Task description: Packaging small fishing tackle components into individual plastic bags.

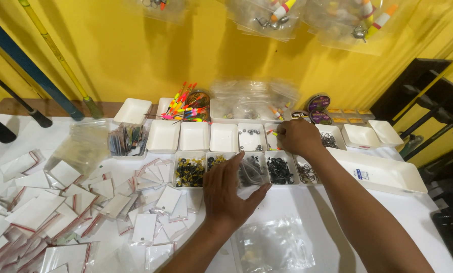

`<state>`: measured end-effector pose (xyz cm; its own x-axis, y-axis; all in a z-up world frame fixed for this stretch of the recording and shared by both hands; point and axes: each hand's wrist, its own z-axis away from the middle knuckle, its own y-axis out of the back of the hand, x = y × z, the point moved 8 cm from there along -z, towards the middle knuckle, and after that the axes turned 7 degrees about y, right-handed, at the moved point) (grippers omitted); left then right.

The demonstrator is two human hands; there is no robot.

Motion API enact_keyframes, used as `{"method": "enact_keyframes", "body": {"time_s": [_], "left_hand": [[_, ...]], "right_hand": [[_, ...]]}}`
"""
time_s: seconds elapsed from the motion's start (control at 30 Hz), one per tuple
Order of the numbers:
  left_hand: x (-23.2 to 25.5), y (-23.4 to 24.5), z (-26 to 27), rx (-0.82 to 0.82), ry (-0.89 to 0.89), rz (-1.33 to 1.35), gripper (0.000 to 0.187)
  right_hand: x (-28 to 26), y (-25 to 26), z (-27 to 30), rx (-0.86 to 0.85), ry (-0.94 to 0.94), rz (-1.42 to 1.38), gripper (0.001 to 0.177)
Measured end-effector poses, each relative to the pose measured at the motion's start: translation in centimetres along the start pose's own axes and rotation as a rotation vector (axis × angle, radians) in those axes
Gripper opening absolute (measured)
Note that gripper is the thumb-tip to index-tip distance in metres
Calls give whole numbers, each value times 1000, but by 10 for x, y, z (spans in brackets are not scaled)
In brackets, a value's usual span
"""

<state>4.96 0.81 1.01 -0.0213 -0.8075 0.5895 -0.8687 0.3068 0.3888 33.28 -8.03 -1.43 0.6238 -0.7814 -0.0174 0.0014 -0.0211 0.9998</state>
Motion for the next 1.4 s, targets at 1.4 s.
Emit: {"method": "enact_keyframes", "body": {"time_s": [1.4], "left_hand": [[6, -7, 9, -136, -20, 87, 85]], "right_hand": [[-49, 114, 138, 224, 484, -303, 11]]}}
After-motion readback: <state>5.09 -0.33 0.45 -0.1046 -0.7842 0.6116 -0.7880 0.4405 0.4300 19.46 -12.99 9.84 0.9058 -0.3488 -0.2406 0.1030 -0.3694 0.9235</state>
